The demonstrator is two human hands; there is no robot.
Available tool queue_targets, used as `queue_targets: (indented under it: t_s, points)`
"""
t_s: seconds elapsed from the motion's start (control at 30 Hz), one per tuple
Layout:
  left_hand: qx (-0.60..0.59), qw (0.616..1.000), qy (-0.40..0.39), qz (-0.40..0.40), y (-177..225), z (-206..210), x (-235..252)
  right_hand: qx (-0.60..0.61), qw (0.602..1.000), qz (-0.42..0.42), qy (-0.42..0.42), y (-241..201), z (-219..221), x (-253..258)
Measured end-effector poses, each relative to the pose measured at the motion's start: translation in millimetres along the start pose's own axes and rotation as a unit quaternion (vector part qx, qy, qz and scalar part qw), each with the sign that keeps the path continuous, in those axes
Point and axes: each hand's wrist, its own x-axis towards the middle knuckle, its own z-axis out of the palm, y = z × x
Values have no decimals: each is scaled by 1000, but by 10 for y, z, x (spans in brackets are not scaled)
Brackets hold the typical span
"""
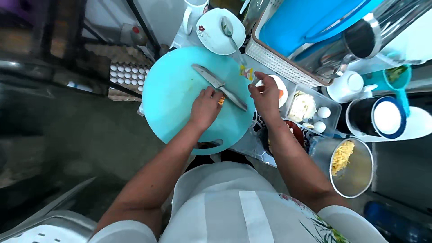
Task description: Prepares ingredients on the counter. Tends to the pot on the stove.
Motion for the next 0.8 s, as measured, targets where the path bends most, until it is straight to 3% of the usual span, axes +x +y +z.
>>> queue_targets:
  t_s: [0.1, 0.23, 0.37, 0.43, 0.53, 0.6, 0.67, 0.8]
  points:
    - [22, 999, 10, -33, 96, -13, -8, -60, 997, -51, -15, -41, 41, -199]
    - [29, 995, -18, -93, 139, 65, 31, -48, 997, -40, -48, 28, 221, -332]
    - [-104, 987, -27, -120, 20, -4, 49, -26, 991, -100, -82, 66, 269, -305]
    - [-241, 960, -55, -131, -54, -122, 21, 22, 984, -115, -135, 27, 241, -245]
    - [-475, 860, -108, -153, -68, -286, -66, 170, 954, -43, -242, -106, 191, -165]
    - [-555, 809, -105, -163, -66, -356, -121, 256, 932, -2, -256, -183, 196, -162]
    - [-579, 792, -69, -181, -40, -393, -157, 288, 929, 26, -232, -250, 231, -192]
    - [-552, 810, 24, -196, 68, -337, -226, 260, 947, 51, -182, -360, 306, -306]
